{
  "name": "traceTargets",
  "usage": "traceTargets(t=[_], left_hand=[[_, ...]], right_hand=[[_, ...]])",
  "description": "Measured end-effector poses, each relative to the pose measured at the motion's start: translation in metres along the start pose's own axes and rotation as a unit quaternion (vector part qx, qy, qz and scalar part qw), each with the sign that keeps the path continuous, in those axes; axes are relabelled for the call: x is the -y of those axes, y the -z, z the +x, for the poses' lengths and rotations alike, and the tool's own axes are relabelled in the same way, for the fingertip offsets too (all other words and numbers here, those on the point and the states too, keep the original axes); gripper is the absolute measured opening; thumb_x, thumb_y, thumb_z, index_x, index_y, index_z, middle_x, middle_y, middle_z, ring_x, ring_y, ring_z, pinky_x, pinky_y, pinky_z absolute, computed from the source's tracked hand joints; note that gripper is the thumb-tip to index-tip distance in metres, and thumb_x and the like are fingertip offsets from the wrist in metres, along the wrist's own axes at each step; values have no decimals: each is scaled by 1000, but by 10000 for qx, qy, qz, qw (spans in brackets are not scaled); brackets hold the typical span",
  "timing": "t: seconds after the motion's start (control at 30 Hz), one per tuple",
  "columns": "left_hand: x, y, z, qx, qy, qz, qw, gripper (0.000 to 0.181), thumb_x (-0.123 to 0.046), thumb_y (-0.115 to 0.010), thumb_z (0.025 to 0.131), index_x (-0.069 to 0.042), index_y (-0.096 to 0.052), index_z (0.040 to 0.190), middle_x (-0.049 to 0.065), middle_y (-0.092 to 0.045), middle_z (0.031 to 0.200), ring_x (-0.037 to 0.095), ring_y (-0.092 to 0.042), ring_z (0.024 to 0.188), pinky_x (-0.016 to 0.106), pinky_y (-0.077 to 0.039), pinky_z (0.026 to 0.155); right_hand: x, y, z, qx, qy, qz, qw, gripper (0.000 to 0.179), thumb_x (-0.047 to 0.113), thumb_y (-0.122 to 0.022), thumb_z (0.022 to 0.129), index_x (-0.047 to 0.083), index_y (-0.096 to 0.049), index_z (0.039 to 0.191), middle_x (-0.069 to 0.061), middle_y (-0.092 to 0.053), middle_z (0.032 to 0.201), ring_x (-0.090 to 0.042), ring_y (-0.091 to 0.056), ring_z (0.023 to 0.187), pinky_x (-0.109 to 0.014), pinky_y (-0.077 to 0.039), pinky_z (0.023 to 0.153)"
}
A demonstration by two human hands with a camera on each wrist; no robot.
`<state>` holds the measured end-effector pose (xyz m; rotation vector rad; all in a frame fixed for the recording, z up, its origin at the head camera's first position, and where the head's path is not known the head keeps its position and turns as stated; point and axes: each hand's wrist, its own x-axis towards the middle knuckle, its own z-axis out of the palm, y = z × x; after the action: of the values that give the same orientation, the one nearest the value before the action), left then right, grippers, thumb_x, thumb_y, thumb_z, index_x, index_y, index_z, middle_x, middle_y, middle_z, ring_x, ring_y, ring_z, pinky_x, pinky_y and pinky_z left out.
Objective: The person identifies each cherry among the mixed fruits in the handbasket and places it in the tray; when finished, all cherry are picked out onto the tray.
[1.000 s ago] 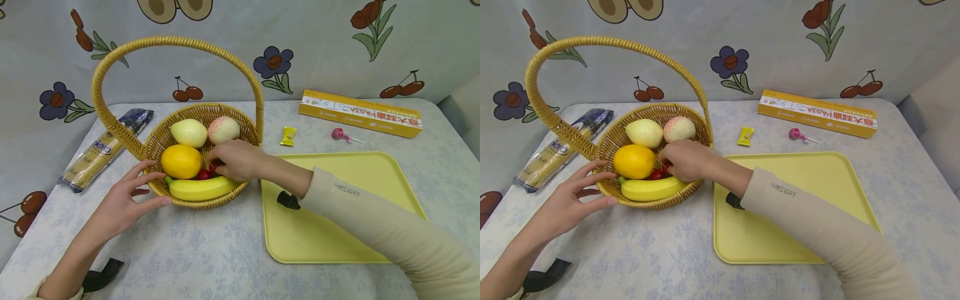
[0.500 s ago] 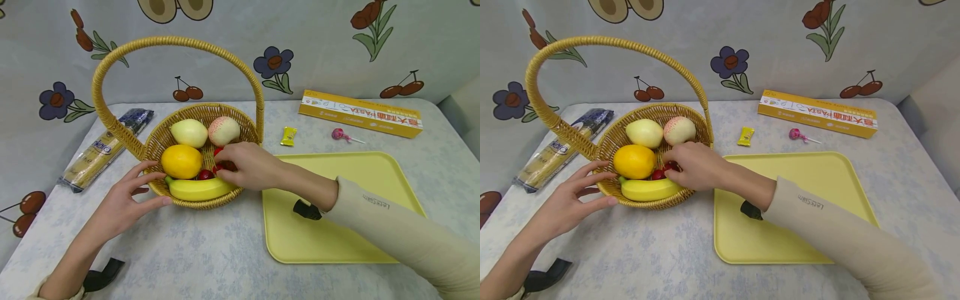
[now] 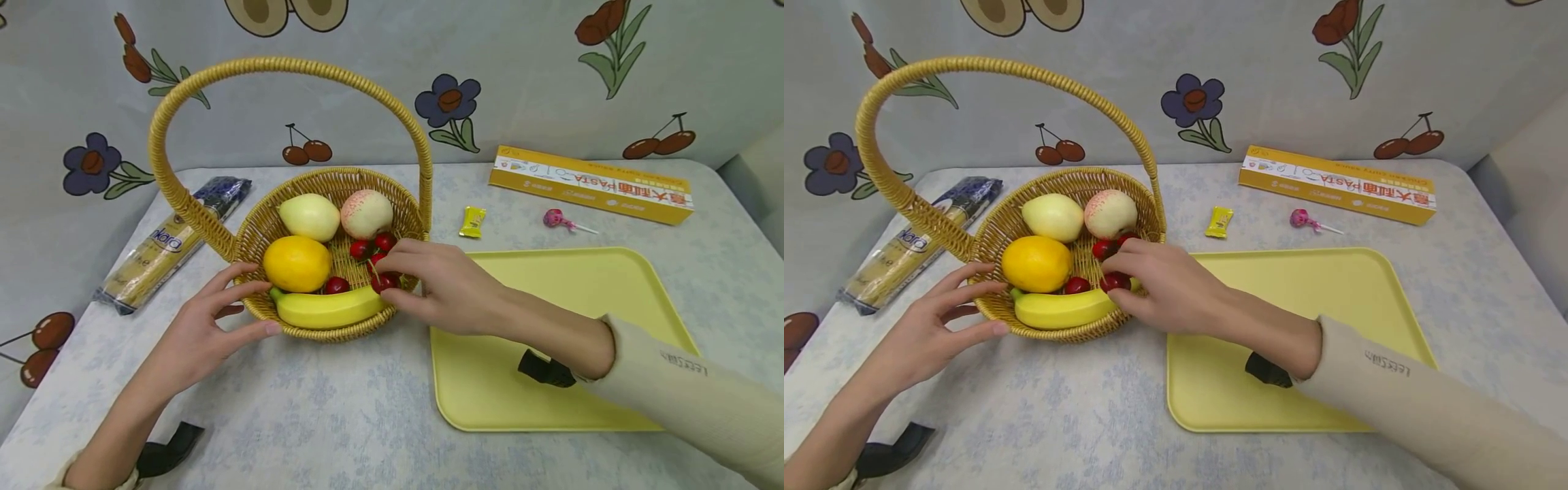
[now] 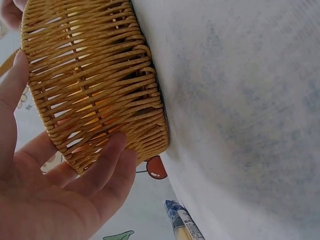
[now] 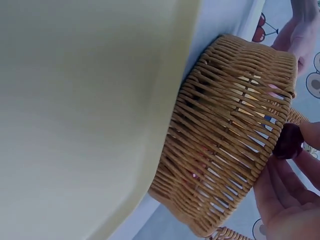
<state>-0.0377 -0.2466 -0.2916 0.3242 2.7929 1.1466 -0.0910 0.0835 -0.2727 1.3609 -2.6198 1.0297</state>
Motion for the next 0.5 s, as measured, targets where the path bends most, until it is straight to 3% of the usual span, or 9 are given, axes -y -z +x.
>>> traceTargets(t=[0.27,0.5], left_hand=[[-1,0,1,61,56,19,10000,51,-27,-77,88,-5,-61,132,12,-34,153,39,-36,134,61,-44,96],[0,-1,0,-1,-40,28,10000,51,-25,-77,88,-5,-61,132,12,-36,151,39,-37,133,62,-44,95]], right_hand=[[-6,16,-27,-895,174,336,9953,21,5,-76,86,4,-72,107,2,-66,104,-9,-61,92,-24,-55,74],[-24,33,-46,-870,-165,229,9958,23,-2,-77,83,9,-73,103,7,-66,100,-6,-60,92,-22,-55,71]])
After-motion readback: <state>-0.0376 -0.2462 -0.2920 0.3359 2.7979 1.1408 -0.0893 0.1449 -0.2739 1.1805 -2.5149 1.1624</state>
